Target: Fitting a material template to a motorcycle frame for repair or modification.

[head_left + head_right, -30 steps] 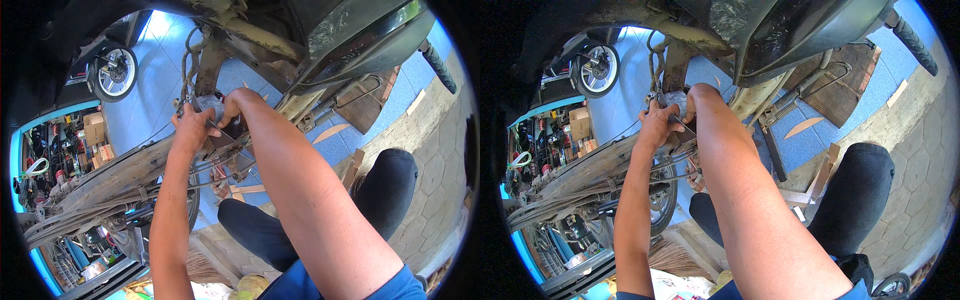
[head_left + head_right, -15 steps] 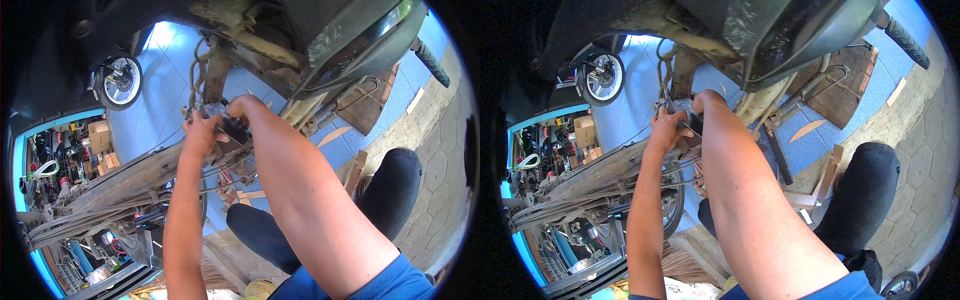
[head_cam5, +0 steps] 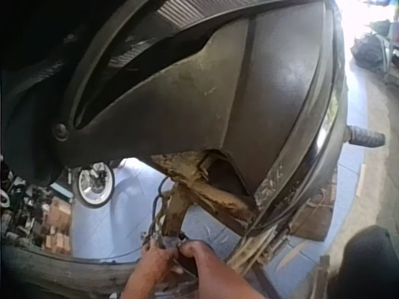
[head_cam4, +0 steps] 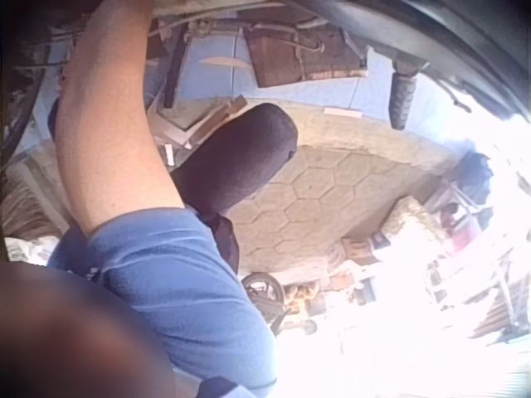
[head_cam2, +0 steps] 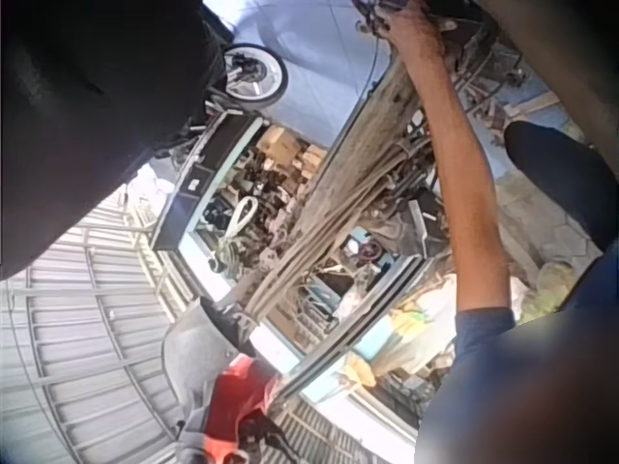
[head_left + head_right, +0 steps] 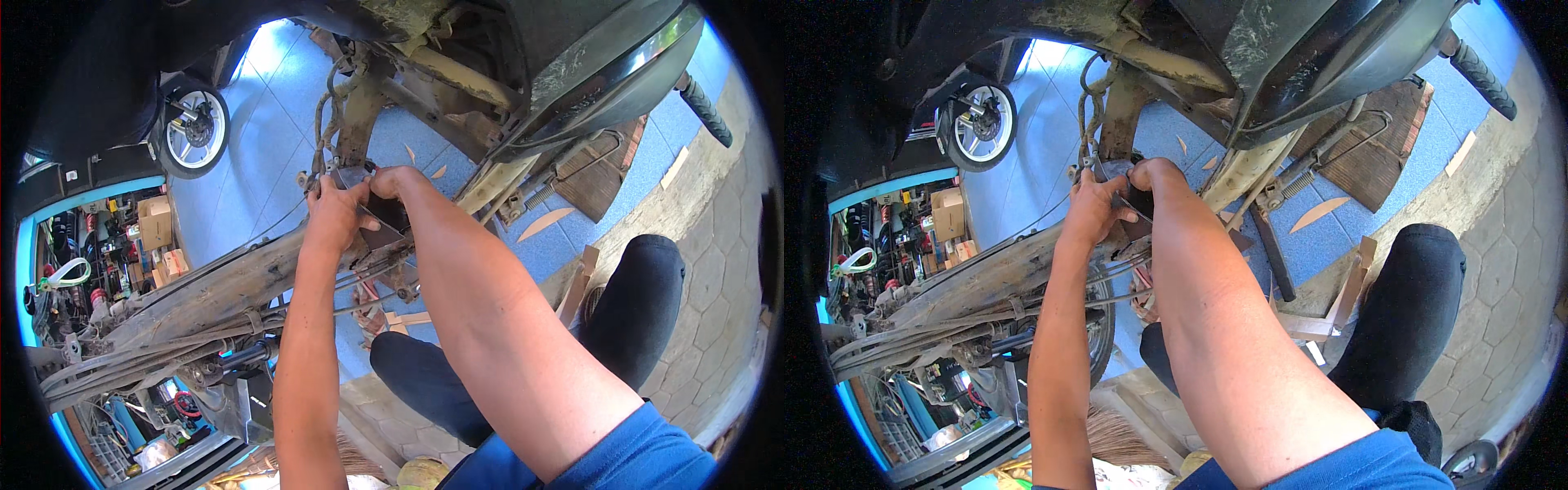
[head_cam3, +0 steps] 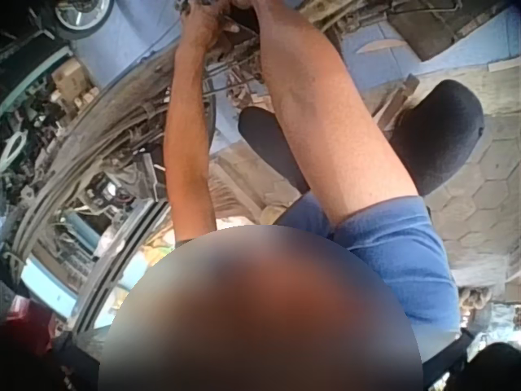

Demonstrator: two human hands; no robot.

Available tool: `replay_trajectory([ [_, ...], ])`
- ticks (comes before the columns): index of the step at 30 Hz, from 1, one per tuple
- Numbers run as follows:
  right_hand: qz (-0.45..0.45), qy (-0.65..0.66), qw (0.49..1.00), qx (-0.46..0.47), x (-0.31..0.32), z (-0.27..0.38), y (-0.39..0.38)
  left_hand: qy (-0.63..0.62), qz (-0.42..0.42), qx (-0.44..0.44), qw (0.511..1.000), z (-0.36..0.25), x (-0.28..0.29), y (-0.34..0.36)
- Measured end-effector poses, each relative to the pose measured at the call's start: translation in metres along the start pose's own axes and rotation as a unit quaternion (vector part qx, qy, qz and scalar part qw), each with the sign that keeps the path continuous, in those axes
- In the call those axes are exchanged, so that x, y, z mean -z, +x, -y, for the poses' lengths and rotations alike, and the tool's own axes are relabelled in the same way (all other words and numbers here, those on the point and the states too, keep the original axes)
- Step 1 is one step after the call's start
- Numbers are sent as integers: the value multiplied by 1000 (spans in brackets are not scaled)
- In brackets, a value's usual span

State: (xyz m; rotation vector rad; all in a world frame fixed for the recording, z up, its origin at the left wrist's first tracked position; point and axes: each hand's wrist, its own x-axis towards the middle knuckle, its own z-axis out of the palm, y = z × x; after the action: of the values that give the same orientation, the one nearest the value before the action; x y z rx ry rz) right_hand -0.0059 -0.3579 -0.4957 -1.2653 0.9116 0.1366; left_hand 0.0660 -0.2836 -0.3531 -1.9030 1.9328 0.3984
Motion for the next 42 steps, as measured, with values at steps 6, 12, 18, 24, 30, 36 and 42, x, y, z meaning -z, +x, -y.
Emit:
replay_trajectory([
  [6, 19, 12, 999, 24, 0, 4, -9, -39, -40, -9, 998, 7, -4, -4],
  [12, 96, 55, 993, 37, 8, -1, -13, -47, -61, -28, 997, 4, -8, 0],
  [18, 109, -111, 987, -38, 36, 19, -67, -54, -37, -8, 998, 12, -4, -4],
  [24, 155, -111, 979, -77, 37, 17, -52, -47, -39, -9, 998, 13, -2, -4],
  [30, 200, -81, 973, -80, 32, 3, -17, 22, -24, 33, 999, 3, 1, -7],
  [36, 217, -97, 966, -103, 35, -3, -1, 27, -72, 60, 995, 2, -3, -8],
  [42, 170, -125, 974, -87, 33, 5, -12, 62, -113, 32, 991, -3, -2, -16],
])
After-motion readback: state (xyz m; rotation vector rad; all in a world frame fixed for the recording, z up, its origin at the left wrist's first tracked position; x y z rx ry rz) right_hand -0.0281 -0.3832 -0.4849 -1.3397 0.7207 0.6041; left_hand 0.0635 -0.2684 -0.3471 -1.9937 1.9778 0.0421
